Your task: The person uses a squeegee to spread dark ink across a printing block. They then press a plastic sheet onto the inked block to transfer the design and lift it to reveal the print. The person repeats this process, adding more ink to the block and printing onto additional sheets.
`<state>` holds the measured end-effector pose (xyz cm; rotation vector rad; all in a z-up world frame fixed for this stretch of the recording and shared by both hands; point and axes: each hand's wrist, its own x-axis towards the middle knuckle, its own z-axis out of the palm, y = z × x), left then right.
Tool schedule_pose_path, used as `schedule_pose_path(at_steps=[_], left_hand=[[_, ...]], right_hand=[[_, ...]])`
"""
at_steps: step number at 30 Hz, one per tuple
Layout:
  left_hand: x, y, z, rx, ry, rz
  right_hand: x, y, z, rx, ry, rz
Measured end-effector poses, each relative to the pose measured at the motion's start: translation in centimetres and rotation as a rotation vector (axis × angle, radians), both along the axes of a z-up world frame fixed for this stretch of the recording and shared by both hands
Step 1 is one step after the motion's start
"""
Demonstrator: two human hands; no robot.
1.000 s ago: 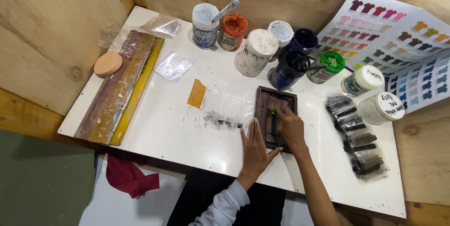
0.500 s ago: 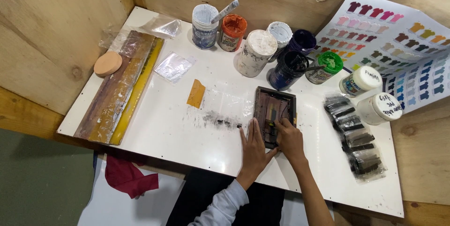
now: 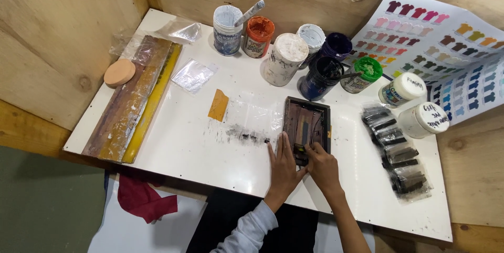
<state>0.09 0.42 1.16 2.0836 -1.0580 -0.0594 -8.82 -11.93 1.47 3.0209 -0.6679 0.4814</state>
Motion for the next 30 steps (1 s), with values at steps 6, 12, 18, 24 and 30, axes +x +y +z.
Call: schedule_pose_path(at_steps=[6, 12, 18, 24, 30], left_hand=[[-0.2, -0.2, -0.5, -0.018, 0.004, 0.0], [0.1, 0.0, 0.0, -0.064, 0.078, -0.016], [-0.2, -0.3, -1.2, 0.056, -0.07, 0.006], [-0.2, -0.2, -1.0, 0.028, -0.029, -0.003], [-0.1, -0.2, -0.9, 0.071, -0.044, 0.0]], right_hand=[[-0.1, 0.2, 0.5, 0.021, -0.012, -0.011], [2.2, -3.2, 2.6, 0.074, 0.034, -0.092], [5.4, -10.9, 1.7, 0.34, 0.03, -0.185], [8.5, -13.9, 1.5, 0.311, 0.07, -0.123], [10.0, -13.8, 1.5, 0.321, 0.114, -0.132]])
